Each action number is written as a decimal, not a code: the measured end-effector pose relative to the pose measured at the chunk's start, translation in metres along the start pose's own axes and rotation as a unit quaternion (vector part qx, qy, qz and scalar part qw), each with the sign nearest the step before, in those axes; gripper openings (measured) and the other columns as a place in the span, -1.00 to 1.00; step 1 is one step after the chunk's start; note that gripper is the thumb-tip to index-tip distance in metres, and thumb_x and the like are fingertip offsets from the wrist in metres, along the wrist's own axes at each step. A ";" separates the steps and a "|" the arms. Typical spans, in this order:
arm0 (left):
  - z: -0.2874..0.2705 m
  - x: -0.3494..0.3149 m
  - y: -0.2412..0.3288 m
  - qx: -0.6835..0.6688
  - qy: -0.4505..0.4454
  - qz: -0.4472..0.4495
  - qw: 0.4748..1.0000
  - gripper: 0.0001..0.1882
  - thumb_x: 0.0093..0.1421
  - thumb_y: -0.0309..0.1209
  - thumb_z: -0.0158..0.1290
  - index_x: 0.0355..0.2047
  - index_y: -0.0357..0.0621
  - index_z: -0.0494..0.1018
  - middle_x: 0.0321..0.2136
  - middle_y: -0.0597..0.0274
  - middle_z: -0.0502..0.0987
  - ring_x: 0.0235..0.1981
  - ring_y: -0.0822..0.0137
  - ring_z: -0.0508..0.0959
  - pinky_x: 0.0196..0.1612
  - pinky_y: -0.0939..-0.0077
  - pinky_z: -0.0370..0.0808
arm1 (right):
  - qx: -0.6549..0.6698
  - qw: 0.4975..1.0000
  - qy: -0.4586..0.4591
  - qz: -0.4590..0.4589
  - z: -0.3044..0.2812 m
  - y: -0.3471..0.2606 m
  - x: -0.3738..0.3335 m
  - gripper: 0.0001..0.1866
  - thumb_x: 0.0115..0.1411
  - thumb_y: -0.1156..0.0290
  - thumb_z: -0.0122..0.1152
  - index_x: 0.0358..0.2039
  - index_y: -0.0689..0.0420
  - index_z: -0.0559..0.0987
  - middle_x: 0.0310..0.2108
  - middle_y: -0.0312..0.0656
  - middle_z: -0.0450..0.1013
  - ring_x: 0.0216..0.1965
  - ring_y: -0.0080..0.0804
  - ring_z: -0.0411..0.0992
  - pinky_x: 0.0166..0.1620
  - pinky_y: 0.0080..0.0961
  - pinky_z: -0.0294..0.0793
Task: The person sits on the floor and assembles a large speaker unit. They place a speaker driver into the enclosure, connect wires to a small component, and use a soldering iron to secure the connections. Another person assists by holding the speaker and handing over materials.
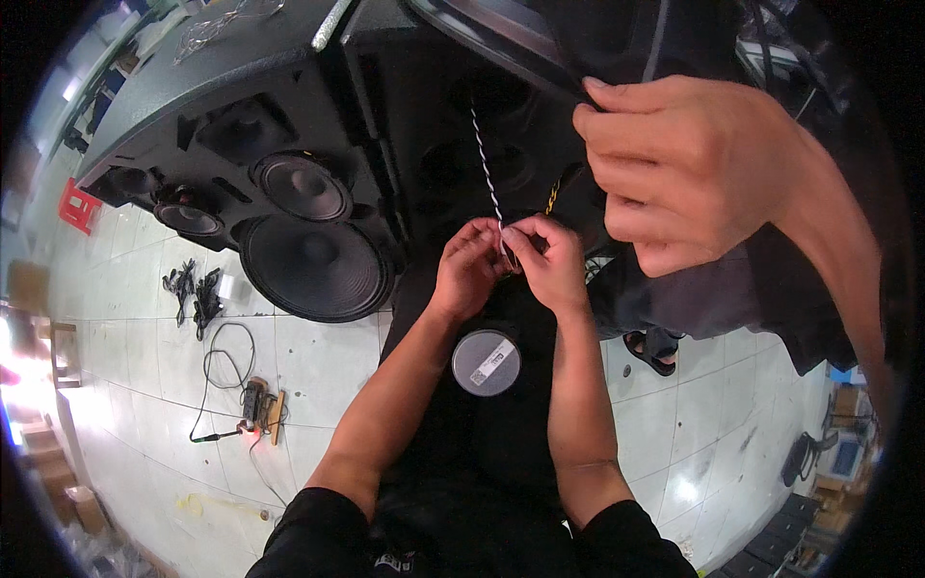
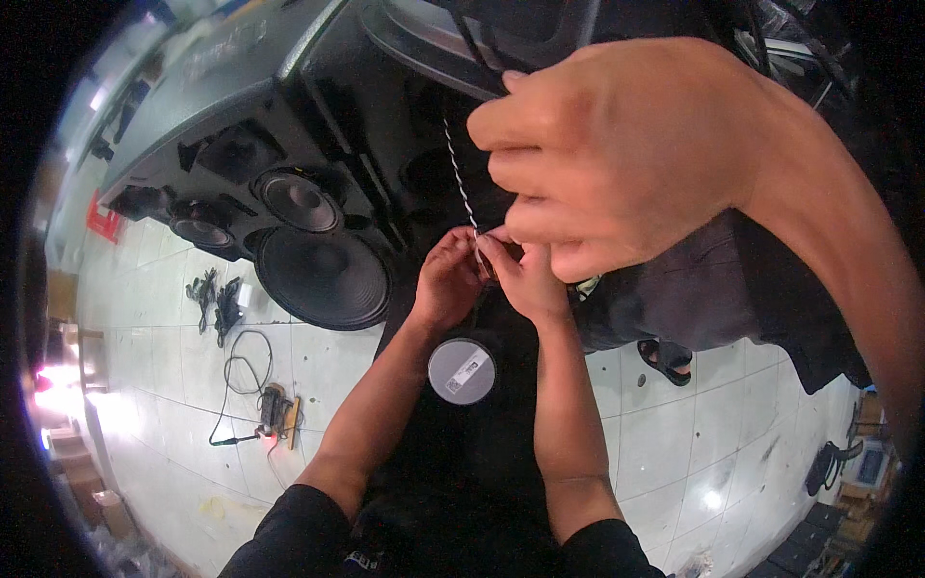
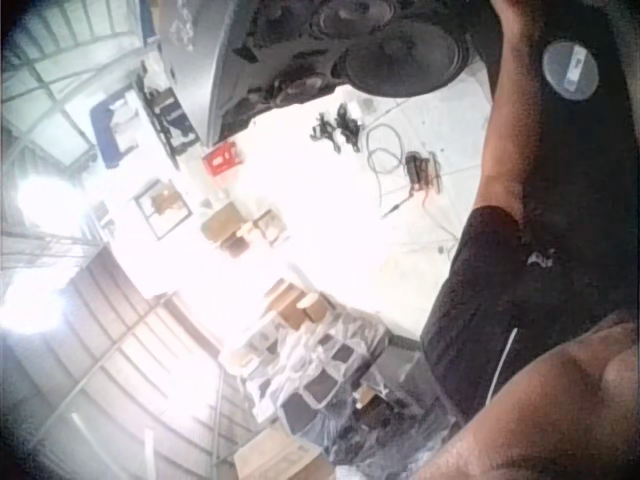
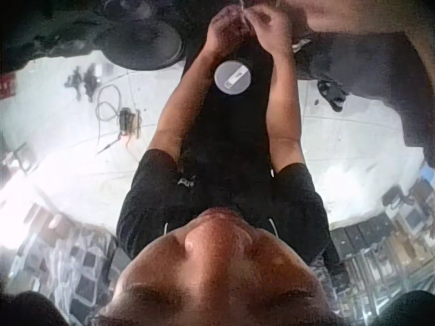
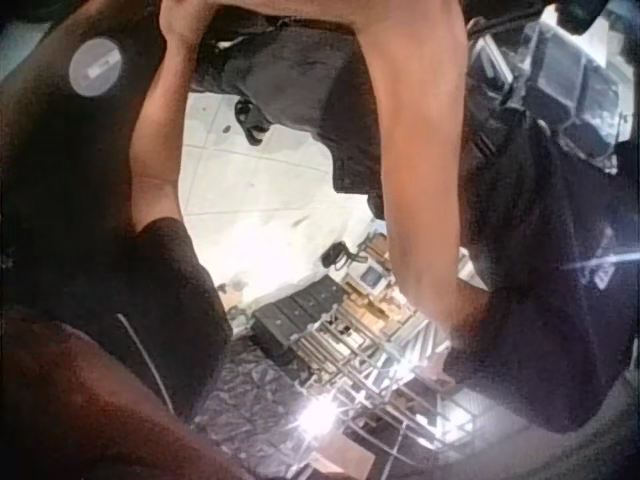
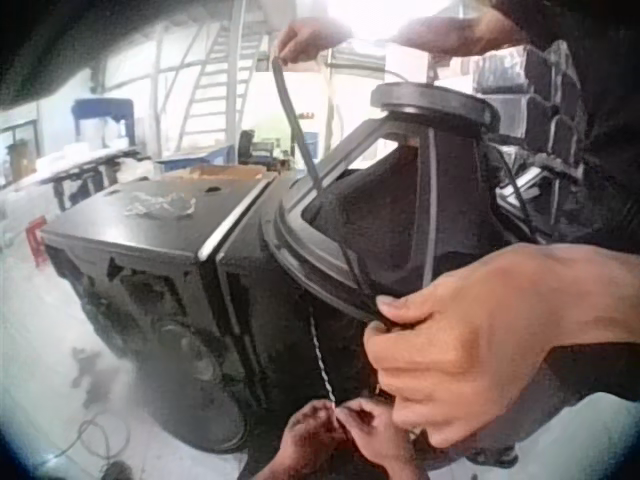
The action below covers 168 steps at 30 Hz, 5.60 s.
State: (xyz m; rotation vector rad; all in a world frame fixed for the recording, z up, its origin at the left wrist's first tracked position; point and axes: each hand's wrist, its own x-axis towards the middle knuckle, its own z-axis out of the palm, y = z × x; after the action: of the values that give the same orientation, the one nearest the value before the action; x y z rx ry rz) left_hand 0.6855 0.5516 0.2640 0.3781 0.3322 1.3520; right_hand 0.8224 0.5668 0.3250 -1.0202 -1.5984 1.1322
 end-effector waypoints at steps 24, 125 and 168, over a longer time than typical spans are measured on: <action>-0.008 0.005 -0.011 0.276 0.132 0.149 0.940 -0.88 0.22 -0.61 0.14 -0.23 -0.33 0.59 -0.24 0.17 0.60 -0.23 0.43 0.56 -0.09 0.58 0.48 | -0.339 0.918 0.115 -0.170 0.013 0.005 -0.005 -0.92 0.18 0.46 0.25 -0.35 0.18 0.56 -0.46 -0.09 0.50 -0.44 -0.05 0.50 -0.39 -0.27 0.46; -0.008 0.004 0.005 0.044 -0.088 0.005 0.995 -0.81 0.39 -0.34 -0.06 -0.08 -0.16 0.36 -0.34 0.32 0.47 -0.40 0.44 0.47 -0.21 0.41 0.48 | -0.100 0.993 -0.022 -0.057 -0.010 -0.008 -0.003 -0.90 0.20 0.47 0.26 -0.36 0.26 0.62 -0.43 -0.18 0.49 -0.39 -0.39 0.50 -0.28 -0.48 0.46; -0.016 0.002 0.031 0.059 -0.029 0.015 0.998 -0.74 0.24 -0.51 0.14 -0.06 -0.27 0.54 -0.40 0.25 0.58 -0.41 0.46 0.52 -0.30 0.58 0.44 | -0.299 0.915 0.236 -0.135 -0.013 -0.031 -0.027 -0.92 0.17 0.43 0.32 -0.39 0.16 0.65 -0.43 -0.19 0.53 -0.35 -0.23 0.53 -0.27 -0.39 0.46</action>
State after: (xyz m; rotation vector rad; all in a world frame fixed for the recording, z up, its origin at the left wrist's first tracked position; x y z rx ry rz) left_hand 0.6518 0.5595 0.2634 0.5219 0.3591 1.3517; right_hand 0.8375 0.5368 0.3518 -1.2878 -1.6372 0.1634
